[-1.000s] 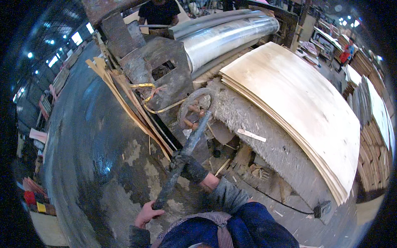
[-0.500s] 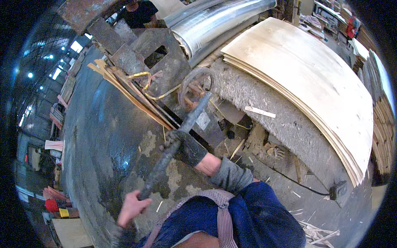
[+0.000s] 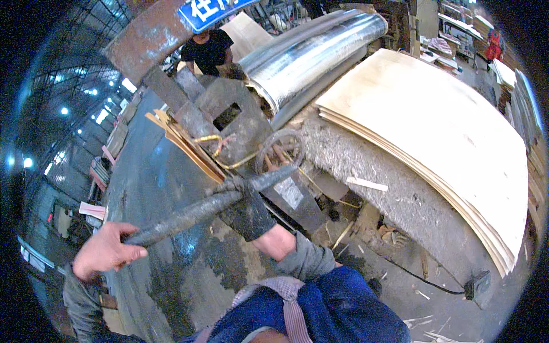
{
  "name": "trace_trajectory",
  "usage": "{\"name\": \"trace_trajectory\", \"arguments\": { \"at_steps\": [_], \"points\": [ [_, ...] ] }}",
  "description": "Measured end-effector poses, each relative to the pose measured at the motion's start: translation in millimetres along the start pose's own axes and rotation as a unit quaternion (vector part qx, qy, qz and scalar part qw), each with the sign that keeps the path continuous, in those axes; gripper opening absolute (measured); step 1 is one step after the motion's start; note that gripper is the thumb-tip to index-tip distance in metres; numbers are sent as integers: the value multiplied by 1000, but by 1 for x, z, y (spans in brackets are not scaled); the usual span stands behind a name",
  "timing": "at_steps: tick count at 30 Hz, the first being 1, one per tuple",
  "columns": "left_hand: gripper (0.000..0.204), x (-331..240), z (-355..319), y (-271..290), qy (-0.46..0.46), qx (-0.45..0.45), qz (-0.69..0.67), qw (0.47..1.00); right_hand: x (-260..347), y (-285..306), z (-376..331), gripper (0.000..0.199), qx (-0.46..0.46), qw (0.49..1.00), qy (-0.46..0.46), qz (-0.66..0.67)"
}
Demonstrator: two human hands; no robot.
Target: The person uses a wooden pole to guide thin sheets of wood into a rolling machine, then retrieves a stack of sheets from a pallet and feeds them individually through the rollers.
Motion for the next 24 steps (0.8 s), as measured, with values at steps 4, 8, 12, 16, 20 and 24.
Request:
{"name": "trace_trajectory", "arguments": {
  "at_steps": [4, 8, 12, 16, 20, 24],
  "points": [
    [34, 31, 29, -53, -12, 74, 26, 997, 12, 20, -16, 8, -37, 999, 19, 0],
    [38, 106, 90, -178, -83, 186, -56, 977, 20, 90, -79, 18, -211, 971, -44, -104],
    [34, 91, 110, -280, -68, 235, -218, 945, 76, 119, -128, 17, -196, 973, -6, -124],
    [18, -10, 107, -355, -109, 284, -312, 900, 194, 135, -178, 11, -322, 902, 101, -269],
    [20, -119, 91, -446, -96, 313, -404, 854, 289, 95, -253, 33, -312, 759, 84, -565],
    [20, -227, 27, -527, -157, 331, -533, 763, 333, -19, -386, 47, -295, 738, 64, -604]
  ]
}}
Point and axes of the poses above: each hand's wrist, its own z-axis towards the middle knuckle, its own y-axis out of the back of the hand, x = y × z, the point moved 10 cm from there along z, towards the middle knuckle, and after that the axes turned 2 degrees about -z, right-handed, at the moved point
